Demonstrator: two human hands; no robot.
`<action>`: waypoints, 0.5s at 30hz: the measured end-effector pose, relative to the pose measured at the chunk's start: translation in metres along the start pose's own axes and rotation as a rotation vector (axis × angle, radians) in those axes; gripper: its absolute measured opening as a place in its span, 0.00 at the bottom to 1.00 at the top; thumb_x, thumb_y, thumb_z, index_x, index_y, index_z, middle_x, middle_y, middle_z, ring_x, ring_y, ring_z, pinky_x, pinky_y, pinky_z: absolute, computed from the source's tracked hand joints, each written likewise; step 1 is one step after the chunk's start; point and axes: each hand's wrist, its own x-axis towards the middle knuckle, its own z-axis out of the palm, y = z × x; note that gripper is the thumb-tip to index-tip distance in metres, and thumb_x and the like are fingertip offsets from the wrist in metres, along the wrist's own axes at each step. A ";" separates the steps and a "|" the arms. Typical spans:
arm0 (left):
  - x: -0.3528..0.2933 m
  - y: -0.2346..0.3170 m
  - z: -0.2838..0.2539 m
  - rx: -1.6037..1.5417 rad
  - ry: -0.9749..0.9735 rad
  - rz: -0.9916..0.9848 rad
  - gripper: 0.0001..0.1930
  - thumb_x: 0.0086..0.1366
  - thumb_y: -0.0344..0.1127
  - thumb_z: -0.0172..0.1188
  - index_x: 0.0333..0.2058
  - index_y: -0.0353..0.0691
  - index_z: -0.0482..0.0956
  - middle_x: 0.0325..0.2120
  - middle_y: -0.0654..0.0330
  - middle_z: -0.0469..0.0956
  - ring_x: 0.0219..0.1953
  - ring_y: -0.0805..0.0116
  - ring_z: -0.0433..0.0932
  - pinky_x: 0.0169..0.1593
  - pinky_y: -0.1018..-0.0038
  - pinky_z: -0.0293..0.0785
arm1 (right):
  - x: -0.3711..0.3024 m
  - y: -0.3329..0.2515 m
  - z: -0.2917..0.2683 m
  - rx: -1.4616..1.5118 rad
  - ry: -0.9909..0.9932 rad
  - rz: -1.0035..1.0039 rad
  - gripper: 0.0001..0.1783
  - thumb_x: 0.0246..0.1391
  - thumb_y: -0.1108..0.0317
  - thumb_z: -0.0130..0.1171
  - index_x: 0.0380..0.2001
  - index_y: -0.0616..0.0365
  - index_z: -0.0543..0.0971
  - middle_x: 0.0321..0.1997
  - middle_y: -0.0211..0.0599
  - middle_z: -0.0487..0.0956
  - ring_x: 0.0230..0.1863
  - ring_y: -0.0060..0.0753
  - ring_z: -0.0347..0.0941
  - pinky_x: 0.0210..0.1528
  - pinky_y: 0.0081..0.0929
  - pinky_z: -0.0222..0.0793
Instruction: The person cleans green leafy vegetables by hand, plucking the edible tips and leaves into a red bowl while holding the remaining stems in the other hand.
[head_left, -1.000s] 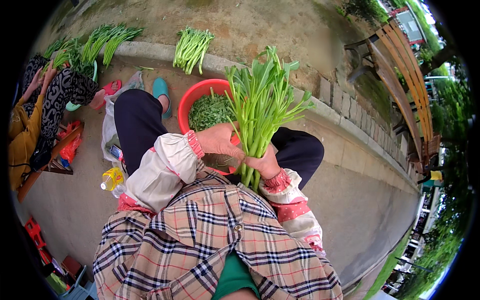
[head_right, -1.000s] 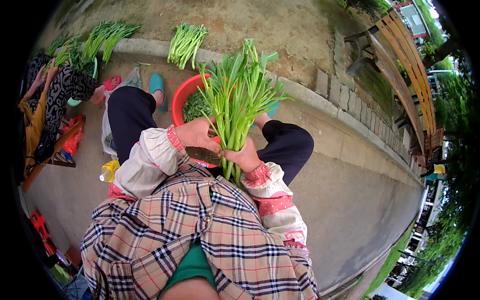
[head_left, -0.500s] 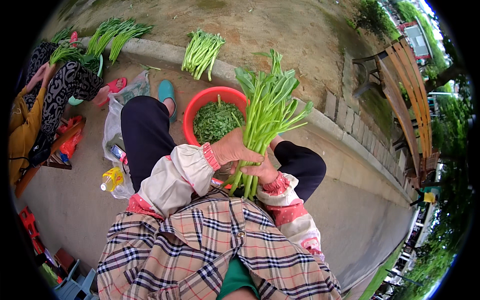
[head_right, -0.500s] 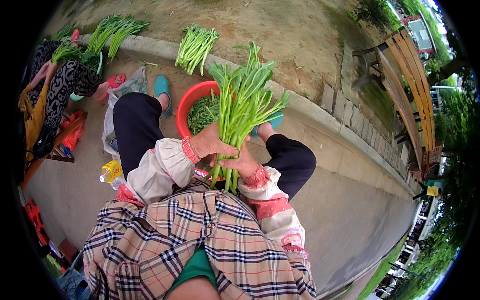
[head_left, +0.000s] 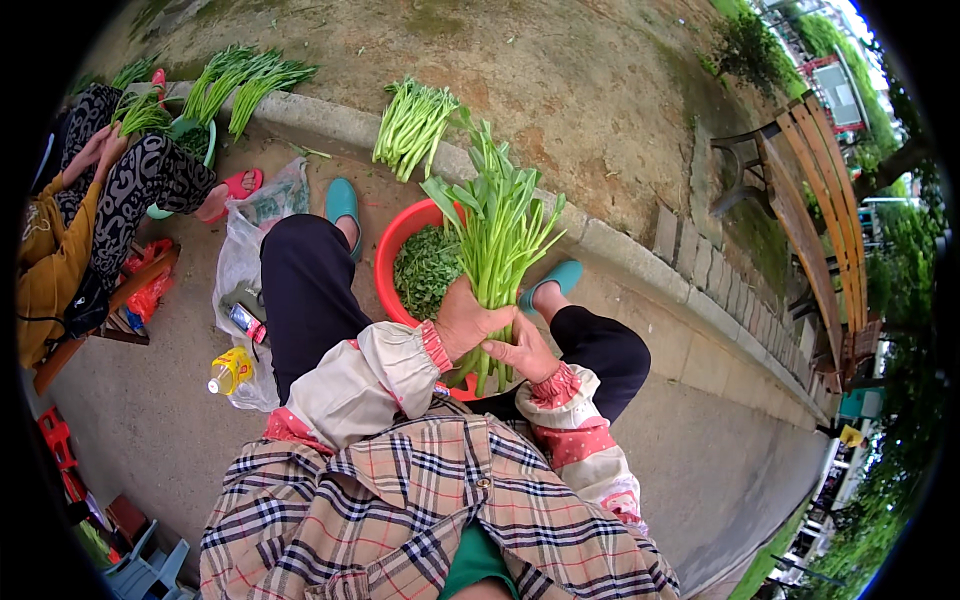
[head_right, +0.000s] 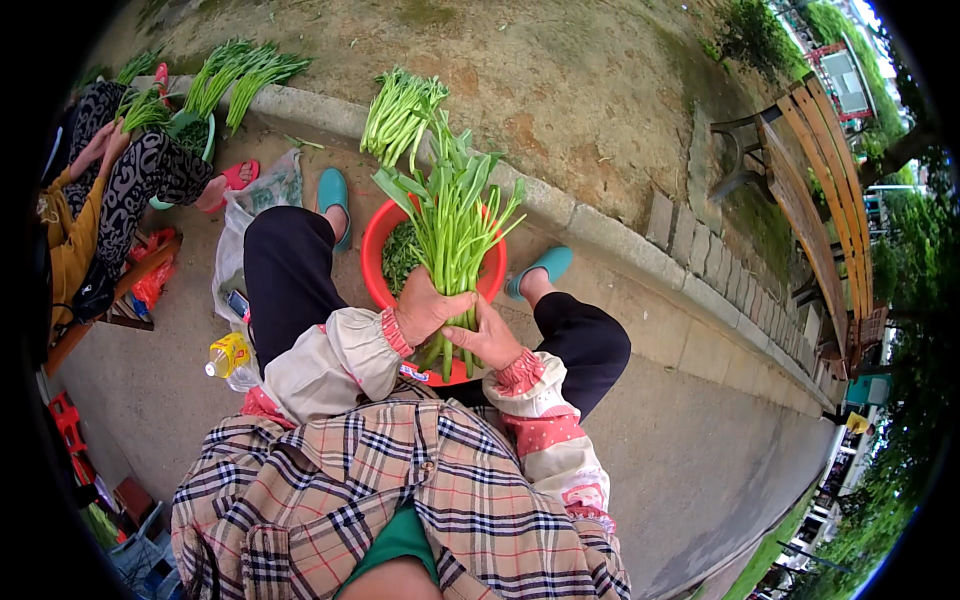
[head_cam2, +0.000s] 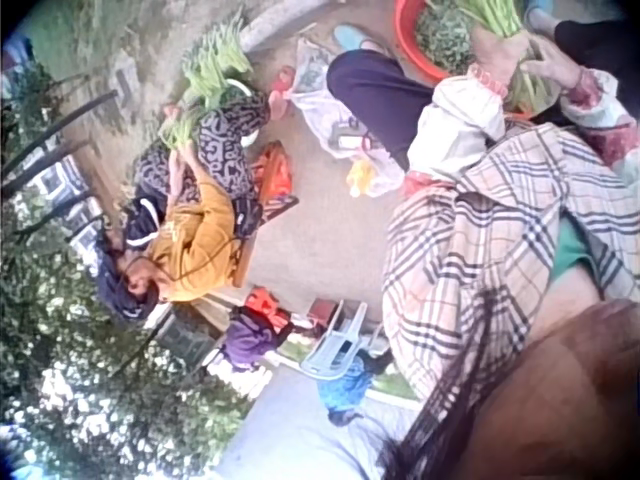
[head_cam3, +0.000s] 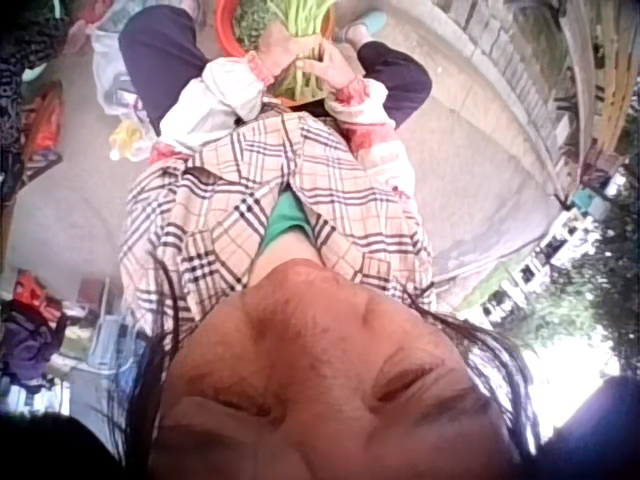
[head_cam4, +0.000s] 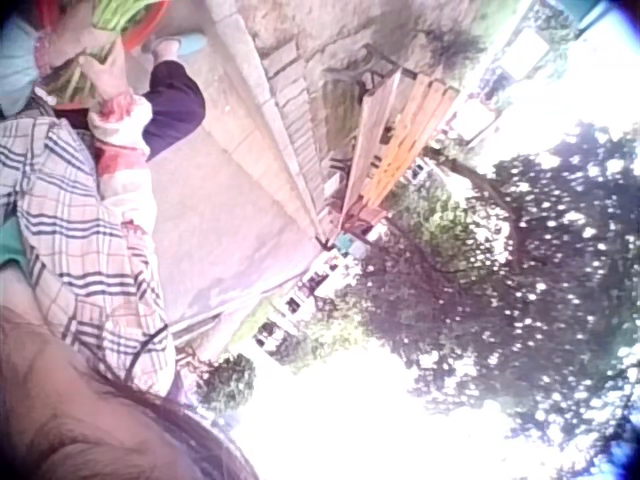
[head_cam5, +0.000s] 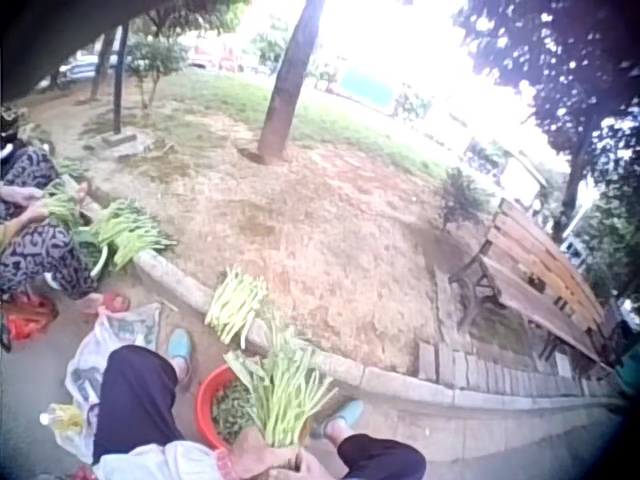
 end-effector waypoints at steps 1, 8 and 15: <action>0.001 -0.007 0.001 0.023 0.036 0.011 0.17 0.49 0.26 0.60 0.40 0.35 0.73 0.33 0.64 0.76 0.35 0.76 0.74 0.40 0.76 0.71 | 0.000 0.001 -0.001 -0.024 0.014 -0.011 0.35 0.49 0.65 0.65 0.55 0.64 0.59 0.53 0.36 0.67 0.55 0.26 0.63 0.56 0.26 0.59; 0.003 -0.027 0.007 0.016 0.219 0.039 0.18 0.50 0.23 0.60 0.42 0.37 0.72 0.35 0.65 0.76 0.36 0.75 0.74 0.42 0.76 0.71 | 0.003 0.018 -0.001 -0.197 0.125 -0.136 0.38 0.44 0.65 0.66 0.55 0.65 0.59 0.53 0.41 0.68 0.55 0.31 0.64 0.56 0.29 0.59; -0.001 -0.031 0.011 -0.145 0.229 -0.208 0.24 0.50 0.27 0.67 0.47 0.38 0.69 0.37 0.65 0.74 0.38 0.73 0.73 0.44 0.75 0.70 | 0.003 0.024 -0.003 -0.400 0.153 -0.114 0.39 0.45 0.67 0.66 0.57 0.65 0.58 0.54 0.39 0.67 0.54 0.30 0.64 0.56 0.29 0.61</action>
